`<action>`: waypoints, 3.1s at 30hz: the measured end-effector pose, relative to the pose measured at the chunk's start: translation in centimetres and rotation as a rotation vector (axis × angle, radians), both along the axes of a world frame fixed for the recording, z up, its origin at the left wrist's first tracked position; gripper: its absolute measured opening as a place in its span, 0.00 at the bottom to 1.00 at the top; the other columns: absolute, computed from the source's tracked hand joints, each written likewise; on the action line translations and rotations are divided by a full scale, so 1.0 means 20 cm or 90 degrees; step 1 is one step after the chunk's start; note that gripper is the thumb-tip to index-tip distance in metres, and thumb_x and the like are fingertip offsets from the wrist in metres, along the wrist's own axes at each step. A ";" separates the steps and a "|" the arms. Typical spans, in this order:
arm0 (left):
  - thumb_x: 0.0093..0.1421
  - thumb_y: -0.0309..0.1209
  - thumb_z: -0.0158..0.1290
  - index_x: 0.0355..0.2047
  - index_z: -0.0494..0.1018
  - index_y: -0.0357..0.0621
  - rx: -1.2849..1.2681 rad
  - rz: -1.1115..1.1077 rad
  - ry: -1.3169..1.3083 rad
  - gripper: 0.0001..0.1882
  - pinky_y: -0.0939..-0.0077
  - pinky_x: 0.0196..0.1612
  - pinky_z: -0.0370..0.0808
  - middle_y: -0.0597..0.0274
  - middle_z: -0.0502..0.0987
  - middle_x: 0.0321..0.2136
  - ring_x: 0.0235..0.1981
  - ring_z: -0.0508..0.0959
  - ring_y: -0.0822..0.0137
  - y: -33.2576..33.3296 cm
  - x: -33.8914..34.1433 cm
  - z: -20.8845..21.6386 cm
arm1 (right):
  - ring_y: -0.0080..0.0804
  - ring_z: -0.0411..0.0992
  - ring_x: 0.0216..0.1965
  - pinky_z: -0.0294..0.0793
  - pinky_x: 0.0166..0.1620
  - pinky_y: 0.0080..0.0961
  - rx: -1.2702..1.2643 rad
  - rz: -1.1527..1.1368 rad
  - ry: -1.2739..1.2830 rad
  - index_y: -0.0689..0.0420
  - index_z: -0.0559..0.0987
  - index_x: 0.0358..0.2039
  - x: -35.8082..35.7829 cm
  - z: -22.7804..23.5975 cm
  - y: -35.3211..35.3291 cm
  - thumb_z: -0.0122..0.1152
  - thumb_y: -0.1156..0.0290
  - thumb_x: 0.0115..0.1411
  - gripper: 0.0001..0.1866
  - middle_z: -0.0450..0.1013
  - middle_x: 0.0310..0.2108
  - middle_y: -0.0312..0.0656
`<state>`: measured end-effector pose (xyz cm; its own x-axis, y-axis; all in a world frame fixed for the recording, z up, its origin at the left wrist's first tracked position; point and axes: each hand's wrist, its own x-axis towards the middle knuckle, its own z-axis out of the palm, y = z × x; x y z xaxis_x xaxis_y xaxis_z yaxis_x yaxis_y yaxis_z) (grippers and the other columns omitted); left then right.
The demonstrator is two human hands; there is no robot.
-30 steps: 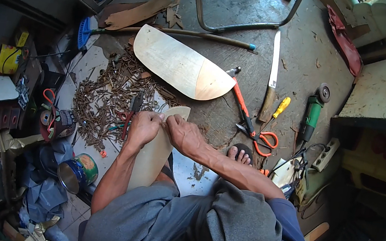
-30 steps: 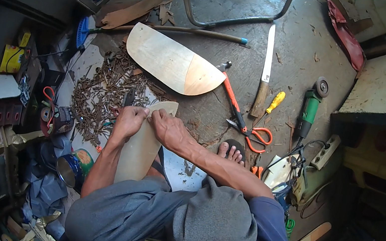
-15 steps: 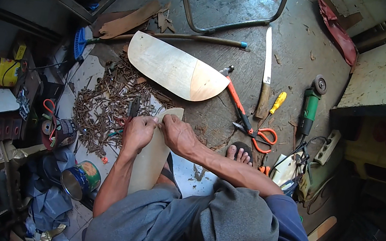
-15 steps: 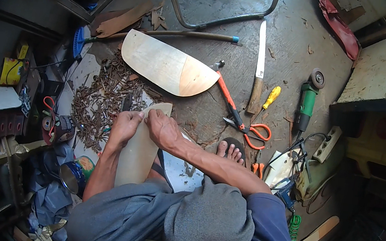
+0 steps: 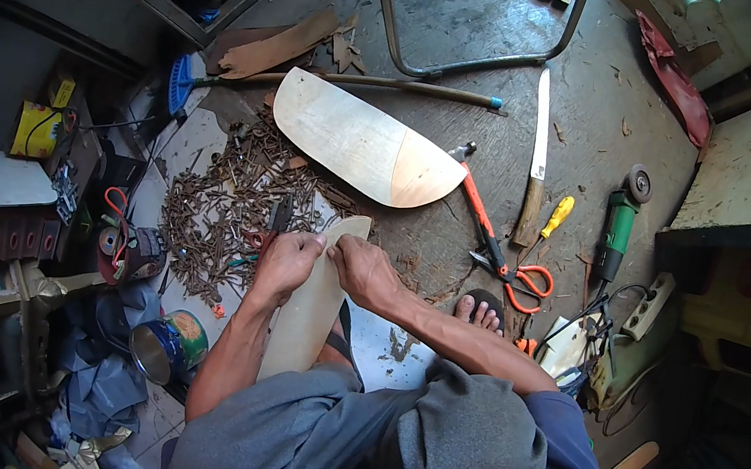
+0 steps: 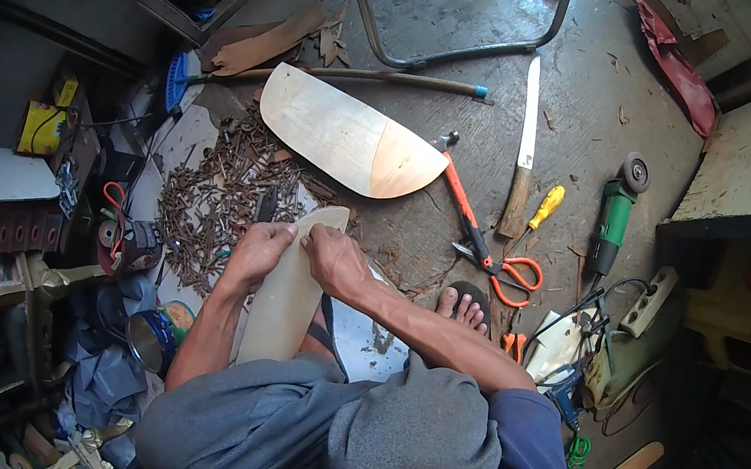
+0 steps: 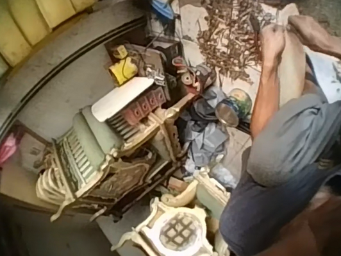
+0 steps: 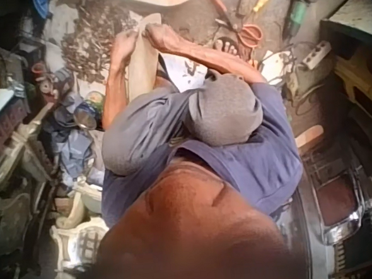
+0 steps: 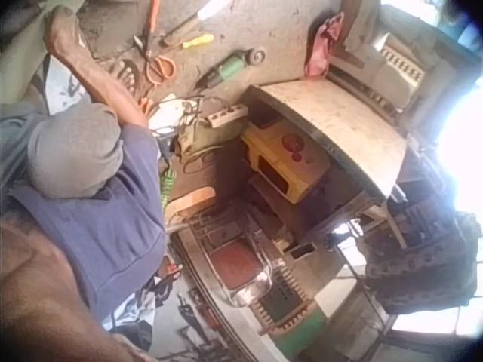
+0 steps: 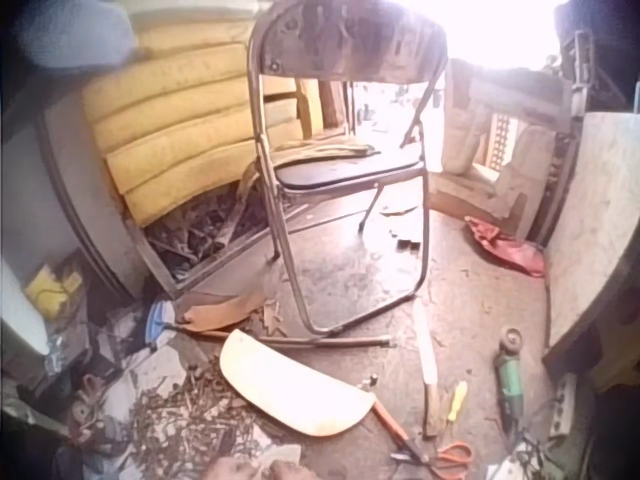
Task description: The person joins wooden panels by inserting small wooden pegs into pre-drilled holes and hammering them together. The person then uses a screwdriver to tighten fasteners into the assembled wooden pieces.
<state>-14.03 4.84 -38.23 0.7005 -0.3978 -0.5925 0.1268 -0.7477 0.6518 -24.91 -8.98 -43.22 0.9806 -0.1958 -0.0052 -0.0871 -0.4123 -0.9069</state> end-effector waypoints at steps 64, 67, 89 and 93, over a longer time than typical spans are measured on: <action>0.69 0.31 0.52 0.59 0.73 0.35 -0.342 0.025 0.388 0.20 0.77 0.46 0.77 0.64 0.81 0.48 0.43 0.80 0.75 0.38 0.11 -0.36 | 0.55 0.75 0.42 0.75 0.47 0.45 -0.328 -0.476 0.024 0.60 0.77 0.44 -0.54 -0.30 -0.88 0.56 0.81 0.57 0.14 0.75 0.39 0.54; 0.69 0.31 0.52 0.59 0.73 0.36 -0.359 0.018 0.371 0.21 0.77 0.45 0.77 0.64 0.81 0.48 0.42 0.80 0.75 0.42 0.11 -0.37 | 0.58 0.64 0.61 0.70 0.61 0.49 -0.559 -0.414 0.282 0.48 0.69 0.67 -0.75 -0.30 -1.24 0.55 0.80 0.56 0.35 0.60 0.67 0.54; 0.74 0.40 0.47 0.55 0.75 0.36 -0.242 -0.039 0.330 0.20 0.80 0.46 0.74 0.66 0.80 0.43 0.41 0.76 0.78 0.21 0.02 -0.27 | 0.53 0.79 0.34 0.77 0.40 0.45 -0.031 0.184 0.302 0.58 0.77 0.59 -0.53 0.68 -0.58 0.58 0.65 0.65 0.23 0.79 0.37 0.62; 0.74 0.40 0.47 0.52 0.75 0.36 -0.266 -0.049 0.269 0.19 0.80 0.44 0.74 0.68 0.79 0.40 0.39 0.75 0.78 0.21 0.00 -0.25 | 0.53 0.80 0.31 0.77 0.39 0.44 -0.035 0.179 0.345 0.57 0.78 0.59 -0.50 0.56 -0.51 0.59 0.64 0.65 0.23 0.79 0.34 0.62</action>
<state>-14.04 8.98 -43.24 0.3978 -0.6975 -0.5961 0.3955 -0.4558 0.7974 -34.95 -19.09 -31.93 0.8551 0.0565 -0.5153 -0.4111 -0.5317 -0.7405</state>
